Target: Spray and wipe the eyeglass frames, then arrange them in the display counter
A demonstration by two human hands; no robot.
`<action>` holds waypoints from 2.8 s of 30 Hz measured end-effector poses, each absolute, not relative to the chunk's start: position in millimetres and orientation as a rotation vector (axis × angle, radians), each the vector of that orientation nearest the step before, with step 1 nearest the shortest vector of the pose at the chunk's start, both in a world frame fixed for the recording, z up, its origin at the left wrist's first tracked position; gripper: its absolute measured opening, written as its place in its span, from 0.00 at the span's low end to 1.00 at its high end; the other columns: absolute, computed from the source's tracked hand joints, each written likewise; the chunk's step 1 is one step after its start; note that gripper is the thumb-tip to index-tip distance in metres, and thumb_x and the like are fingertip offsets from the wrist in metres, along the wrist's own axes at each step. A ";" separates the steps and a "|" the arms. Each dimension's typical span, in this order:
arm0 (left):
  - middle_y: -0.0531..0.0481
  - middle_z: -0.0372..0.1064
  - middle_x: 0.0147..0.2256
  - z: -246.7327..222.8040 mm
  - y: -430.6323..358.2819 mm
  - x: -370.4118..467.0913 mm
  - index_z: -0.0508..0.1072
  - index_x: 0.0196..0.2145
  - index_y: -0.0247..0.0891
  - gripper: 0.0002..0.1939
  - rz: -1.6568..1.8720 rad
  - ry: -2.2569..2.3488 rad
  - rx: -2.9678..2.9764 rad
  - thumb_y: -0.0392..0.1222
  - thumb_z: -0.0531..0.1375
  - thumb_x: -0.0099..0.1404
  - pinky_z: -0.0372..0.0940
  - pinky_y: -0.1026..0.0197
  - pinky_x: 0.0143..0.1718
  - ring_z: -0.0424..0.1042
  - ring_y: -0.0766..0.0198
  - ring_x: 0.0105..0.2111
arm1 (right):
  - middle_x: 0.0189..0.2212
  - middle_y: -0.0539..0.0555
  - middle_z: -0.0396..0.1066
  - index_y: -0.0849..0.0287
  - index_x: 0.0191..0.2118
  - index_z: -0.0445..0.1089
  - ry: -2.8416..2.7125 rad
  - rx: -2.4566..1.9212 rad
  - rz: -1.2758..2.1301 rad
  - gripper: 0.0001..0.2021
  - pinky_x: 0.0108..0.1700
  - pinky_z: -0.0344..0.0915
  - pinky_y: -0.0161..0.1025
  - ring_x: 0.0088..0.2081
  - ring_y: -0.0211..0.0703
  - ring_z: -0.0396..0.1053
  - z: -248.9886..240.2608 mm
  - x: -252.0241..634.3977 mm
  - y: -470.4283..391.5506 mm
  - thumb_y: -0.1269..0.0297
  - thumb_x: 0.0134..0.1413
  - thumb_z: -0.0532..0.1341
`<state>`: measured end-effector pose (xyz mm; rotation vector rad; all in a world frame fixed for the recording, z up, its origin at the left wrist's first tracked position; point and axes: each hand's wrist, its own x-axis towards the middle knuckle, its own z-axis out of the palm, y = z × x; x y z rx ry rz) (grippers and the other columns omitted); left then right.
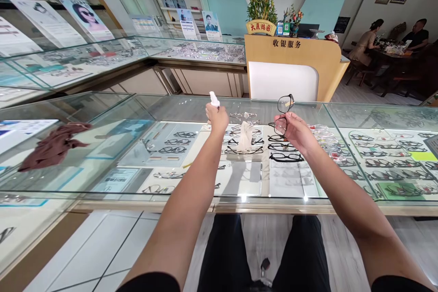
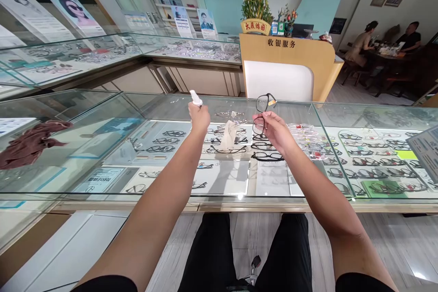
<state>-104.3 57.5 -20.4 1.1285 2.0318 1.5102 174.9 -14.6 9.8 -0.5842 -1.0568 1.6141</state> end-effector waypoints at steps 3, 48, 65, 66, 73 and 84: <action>0.36 0.69 0.54 -29.1 60.6 -110.9 0.64 0.47 0.43 0.16 1.458 2.117 0.967 0.32 0.60 0.63 0.62 0.36 0.68 0.68 0.39 0.64 | 0.36 0.47 0.83 0.52 0.31 0.73 -1.039 -0.581 1.617 0.23 0.43 0.75 0.33 0.37 0.35 0.77 7.8 175.0 -11.7 0.48 0.41 0.84; 0.44 0.84 0.43 14.5 13.4 -61.2 0.85 0.33 0.44 0.05 0.104 2.185 1.944 0.43 0.67 0.62 0.68 0.56 0.38 0.81 0.49 0.44 | 0.37 0.48 0.83 0.52 0.31 0.70 -1.092 -0.640 1.582 0.23 0.44 0.72 0.36 0.38 0.38 0.76 13.6 176.4 -17.5 0.47 0.44 0.82; 0.52 0.69 0.31 20.2 18.5 -76.8 0.68 0.30 0.41 0.05 1.257 1.577 1.283 0.43 0.58 0.62 0.68 0.60 0.36 0.69 0.61 0.32 | 0.38 0.50 0.83 0.53 0.30 0.73 -1.051 -0.612 1.607 0.21 0.48 0.75 0.36 0.39 0.37 0.77 13.1 175.4 -17.2 0.49 0.44 0.82; 0.52 0.68 0.31 21.3 17.9 -76.1 0.69 0.31 0.41 0.04 1.283 1.543 1.247 0.43 0.58 0.62 0.67 0.61 0.35 0.69 0.62 0.32 | 0.38 0.50 0.83 0.53 0.30 0.73 -1.047 -0.604 1.611 0.21 0.48 0.76 0.36 0.39 0.37 0.77 13.2 175.2 -17.3 0.49 0.44 0.82; 0.49 0.73 0.35 24.3 11.0 -54.4 0.69 0.35 0.41 0.09 1.460 1.076 1.153 0.47 0.60 0.60 0.71 0.59 0.44 0.76 0.56 0.43 | 0.43 0.47 0.83 0.52 0.34 0.78 -0.924 -0.580 1.622 0.19 0.47 0.77 0.35 0.40 0.35 0.78 9.9 173.5 -15.1 0.52 0.42 0.84; 0.49 0.64 0.36 25.9 -9.3 -27.0 0.60 0.36 0.45 0.20 1.449 0.981 1.373 0.62 0.60 0.62 0.68 0.56 0.43 0.71 0.56 0.42 | 0.32 0.43 0.80 0.50 0.36 0.76 -0.814 -0.572 1.716 0.19 0.40 0.75 0.37 0.35 0.38 0.78 6.2 172.9 -11.8 0.51 0.45 0.82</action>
